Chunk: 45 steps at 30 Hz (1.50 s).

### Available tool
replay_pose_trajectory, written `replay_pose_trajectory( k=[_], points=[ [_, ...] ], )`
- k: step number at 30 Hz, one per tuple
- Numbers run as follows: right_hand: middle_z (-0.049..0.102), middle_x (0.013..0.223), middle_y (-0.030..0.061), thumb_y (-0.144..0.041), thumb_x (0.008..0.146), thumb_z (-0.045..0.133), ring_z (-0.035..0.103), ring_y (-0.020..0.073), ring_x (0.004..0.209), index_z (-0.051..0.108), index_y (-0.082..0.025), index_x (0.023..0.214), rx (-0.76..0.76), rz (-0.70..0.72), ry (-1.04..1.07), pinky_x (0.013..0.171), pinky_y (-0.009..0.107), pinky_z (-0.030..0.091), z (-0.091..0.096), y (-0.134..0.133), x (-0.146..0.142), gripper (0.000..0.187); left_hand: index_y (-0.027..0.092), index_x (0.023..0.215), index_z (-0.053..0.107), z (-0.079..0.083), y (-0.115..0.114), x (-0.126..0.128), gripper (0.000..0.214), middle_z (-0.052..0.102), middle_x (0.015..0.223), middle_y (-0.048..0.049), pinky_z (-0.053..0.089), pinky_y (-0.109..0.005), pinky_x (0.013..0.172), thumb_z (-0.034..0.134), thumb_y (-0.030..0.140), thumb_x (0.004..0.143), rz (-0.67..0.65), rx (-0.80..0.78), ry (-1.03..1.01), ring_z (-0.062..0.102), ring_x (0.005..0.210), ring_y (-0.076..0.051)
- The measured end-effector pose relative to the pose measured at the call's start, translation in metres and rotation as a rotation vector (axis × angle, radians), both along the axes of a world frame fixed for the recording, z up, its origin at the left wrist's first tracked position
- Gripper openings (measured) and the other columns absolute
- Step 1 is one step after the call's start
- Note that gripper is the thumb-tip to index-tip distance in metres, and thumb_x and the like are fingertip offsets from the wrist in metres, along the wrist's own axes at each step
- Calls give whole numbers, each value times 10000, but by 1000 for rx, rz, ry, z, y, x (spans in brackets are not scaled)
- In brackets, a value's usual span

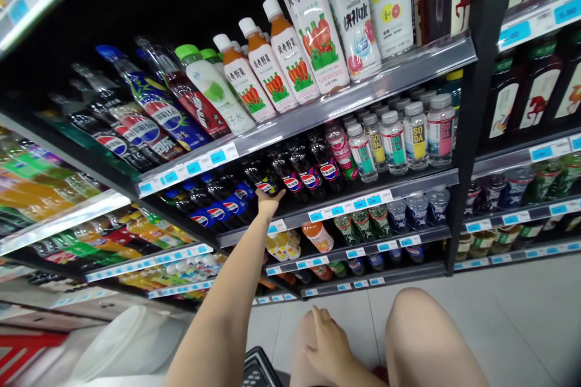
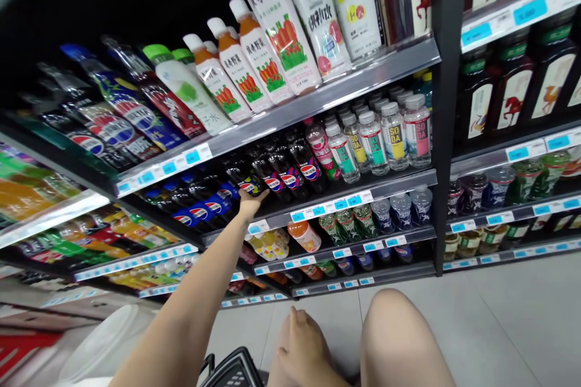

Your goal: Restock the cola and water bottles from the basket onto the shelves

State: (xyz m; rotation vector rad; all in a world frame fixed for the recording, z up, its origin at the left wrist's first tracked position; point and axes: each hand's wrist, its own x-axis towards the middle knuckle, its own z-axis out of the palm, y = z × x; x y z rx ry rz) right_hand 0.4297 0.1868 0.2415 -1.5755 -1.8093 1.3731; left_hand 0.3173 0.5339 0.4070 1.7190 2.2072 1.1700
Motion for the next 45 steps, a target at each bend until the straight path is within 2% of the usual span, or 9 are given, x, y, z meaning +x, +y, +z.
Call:
replay_pose_trajectory(
  k=[2, 6, 12, 15, 25, 30, 35, 40, 45],
  points=[
    [497, 1510, 194, -202, 817, 730, 547, 332, 1340, 401, -112, 1592, -8, 8, 3, 1158, 437, 446, -2, 0, -1, 847, 147, 1268, 416, -1, 6, -6, 750, 661, 1184, -179, 531, -457, 1040, 877, 283, 693, -18, -99, 2, 648, 1204, -341],
    [456, 1555, 184, -214, 805, 743, 491, 320, 1406, 392, -122, 1598, -16, 20, 9, 1196, 429, 408, -9, -1, -3, 872, 158, 1205, 468, -4, 7, -5, 775, 679, 1178, -189, 513, -482, 1061, 936, 264, 596, -32, -177, 47, 635, 1230, -387],
    [444, 1566, 181, -206, 803, 748, 487, 336, 1409, 417, -137, 1589, -3, 30, -13, 1197, 437, 410, -14, -2, -9, 855, 161, 1305, 442, -11, 5, 14, 887, 597, 1369, -171, 473, -412, 1136, 884, 102, 538, -297, -123, 43, 604, 1285, -298],
    [448, 1562, 181, -220, 800, 773, 505, 352, 1387, 437, -149, 1579, 5, 41, -15, 1180, 453, 432, -15, -4, -11, 851, 149, 1335, 431, -15, 6, 17, 959, 529, 1437, -187, 419, -411, 1190, 857, 31, 484, -345, -107, 67, 531, 1369, -309],
    [523, 1479, 182, -226, 803, 773, 538, 382, 1336, 477, -150, 1552, 23, 105, -45, 1149, 503, 464, -10, -4, -8, 809, 123, 1287, 439, -13, 17, 22, 902, 503, 1462, -274, 444, -431, 1132, 905, 80, 516, -192, -223, 114, 519, 1372, -381],
    [514, 1486, 198, -236, 788, 787, 549, 394, 1323, 465, -140, 1559, 38, 142, -43, 1133, 515, 480, -12, -5, -8, 841, 135, 1120, 534, -12, 23, 24, 708, 653, 1269, -287, 506, -484, 1030, 900, 84, 516, -103, -297, 130, 620, 1252, -441],
    [494, 1502, 202, -275, 805, 801, 552, 408, 1312, 479, -158, 1544, 44, 198, -75, 1122, 532, 484, -10, -6, -3, 815, 153, 1028, 588, -13, 26, 24, 609, 699, 1205, -253, 535, -471, 986, 885, 81, 502, -48, -313, 87, 659, 1196, -429],
    [536, 1450, 180, -284, 795, 817, 561, 400, 1294, 520, -159, 1503, 62, 217, -75, 1131, 529, 478, -4, -7, 4, 778, 153, 1037, 619, -15, 21, 22, 573, 724, 1143, -222, 538, -484, 988, 863, 94, 522, -8, -257, 4, 669, 1170, -424],
    [561, 1412, 178, -257, 778, 816, 580, 406, 1259, 537, -161, 1482, 64, 226, -55, 1099, 553, 494, -3, -10, 9, 764, 129, 1141, 584, -8, 16, 12, 389, 699, 1197, -199, 475, -464, 1100, 683, 102, 766, 126, -46, -100, 642, 1235, -337]
  ],
)
